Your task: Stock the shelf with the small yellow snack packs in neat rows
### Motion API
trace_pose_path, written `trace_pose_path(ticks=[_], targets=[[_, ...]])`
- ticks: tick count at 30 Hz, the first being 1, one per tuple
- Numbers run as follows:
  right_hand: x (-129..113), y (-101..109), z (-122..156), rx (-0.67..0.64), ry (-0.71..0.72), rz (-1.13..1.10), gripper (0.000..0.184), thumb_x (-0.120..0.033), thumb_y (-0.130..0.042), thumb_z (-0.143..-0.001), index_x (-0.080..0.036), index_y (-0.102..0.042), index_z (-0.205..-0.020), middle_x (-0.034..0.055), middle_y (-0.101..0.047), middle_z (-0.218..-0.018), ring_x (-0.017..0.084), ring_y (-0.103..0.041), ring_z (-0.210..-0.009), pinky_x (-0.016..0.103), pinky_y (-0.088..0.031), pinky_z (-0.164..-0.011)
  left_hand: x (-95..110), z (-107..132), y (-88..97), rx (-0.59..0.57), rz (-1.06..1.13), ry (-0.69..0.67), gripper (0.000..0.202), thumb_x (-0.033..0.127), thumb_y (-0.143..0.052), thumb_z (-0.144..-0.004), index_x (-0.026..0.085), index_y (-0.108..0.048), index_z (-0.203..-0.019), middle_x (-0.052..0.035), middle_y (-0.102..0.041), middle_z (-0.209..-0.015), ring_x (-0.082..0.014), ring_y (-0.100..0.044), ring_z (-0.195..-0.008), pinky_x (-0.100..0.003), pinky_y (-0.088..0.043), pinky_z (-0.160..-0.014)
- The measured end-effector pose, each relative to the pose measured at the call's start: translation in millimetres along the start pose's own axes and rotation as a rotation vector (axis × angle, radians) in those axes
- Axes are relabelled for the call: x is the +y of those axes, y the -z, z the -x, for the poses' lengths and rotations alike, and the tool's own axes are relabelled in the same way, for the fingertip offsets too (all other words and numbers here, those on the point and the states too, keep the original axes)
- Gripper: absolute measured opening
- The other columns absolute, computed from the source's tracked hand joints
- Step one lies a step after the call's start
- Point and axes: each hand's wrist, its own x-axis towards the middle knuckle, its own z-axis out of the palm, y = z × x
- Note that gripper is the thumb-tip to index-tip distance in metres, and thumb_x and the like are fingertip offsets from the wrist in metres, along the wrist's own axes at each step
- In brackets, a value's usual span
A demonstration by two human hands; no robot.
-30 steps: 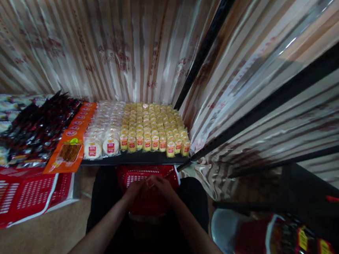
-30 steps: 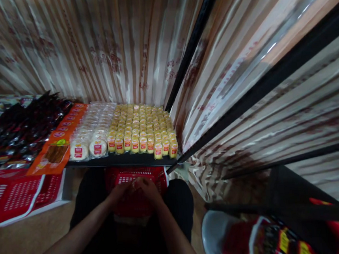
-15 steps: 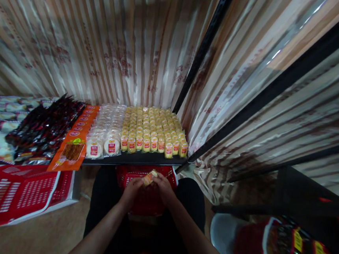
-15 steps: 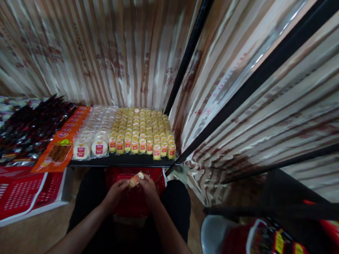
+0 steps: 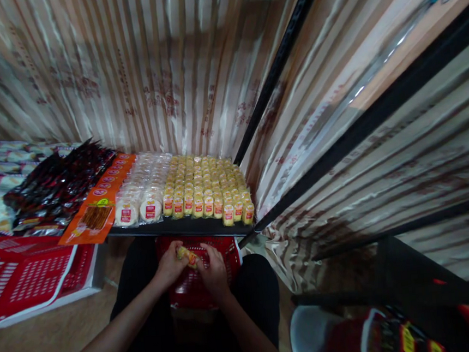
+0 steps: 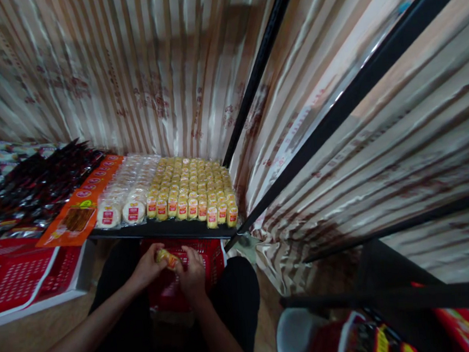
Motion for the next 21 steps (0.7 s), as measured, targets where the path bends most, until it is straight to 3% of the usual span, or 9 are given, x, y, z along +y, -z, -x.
trace_pose_path(ticks=[3,6,14,18,21], targets=[[-5,2,1,-0.012,0.252,0.247,0.031,-0.024,-0.055,-0.076,-0.019,-0.061,-0.106,0.0076,-0.064,-0.107,0.023,-0.054,-0.102,0.039,-0.042,-0.093,10,-8,3.3,-0.005,-0.050,-0.055,0.033,0.015,-0.054,-0.070,0.018,-0.050,-0.103,-0.0029,-0.063,-0.091,-0.0155,-0.061,-0.080,-0.026,-0.046,-0.075],[-6,2,1,0.010,0.329,0.327,0.032,-0.025,-0.052,-0.080,-0.017,-0.058,-0.110,0.0093,-0.063,-0.108,0.022,-0.055,-0.101,0.038,-0.045,-0.090,26,-14,4.3,-0.004,-0.064,-0.099,0.032,0.017,-0.053,-0.072,0.020,-0.050,-0.103,-0.0017,-0.063,-0.090,-0.0152,-0.061,-0.080,-0.026,-0.046,-0.076],[-9,-1,-15,0.063,0.382,0.398,0.037,-0.026,-0.043,-0.085,-0.014,-0.053,-0.118,0.0135,-0.059,-0.113,0.024,-0.053,-0.107,0.041,-0.045,-0.092,58,-22,10.8,0.050,-0.157,-0.250,0.033,0.017,-0.052,-0.076,0.021,-0.050,-0.109,-0.0005,-0.064,-0.091,-0.0130,-0.060,-0.075,-0.026,-0.046,-0.074],[-20,-9,-26,0.046,0.360,0.359,0.042,-0.022,-0.041,-0.083,-0.011,-0.050,-0.122,0.0153,-0.054,-0.118,0.024,-0.049,-0.113,0.040,-0.044,-0.096,56,-33,18.1,0.098,-0.214,-0.316,0.035,0.018,-0.051,-0.078,0.020,-0.051,-0.112,-0.0047,-0.062,-0.107,-0.0166,-0.060,-0.092,-0.031,-0.045,-0.086],[-29,-18,-33,0.036,0.312,0.290,0.045,-0.019,-0.041,-0.081,-0.012,-0.047,-0.125,0.0156,-0.051,-0.120,0.021,-0.055,-0.103,0.036,-0.049,-0.090,54,-44,24.3,0.146,-0.243,-0.384,0.036,0.017,-0.050,-0.079,0.018,-0.052,-0.115,-0.0079,-0.060,-0.116,-0.0197,-0.055,-0.108,-0.034,-0.042,-0.094]])
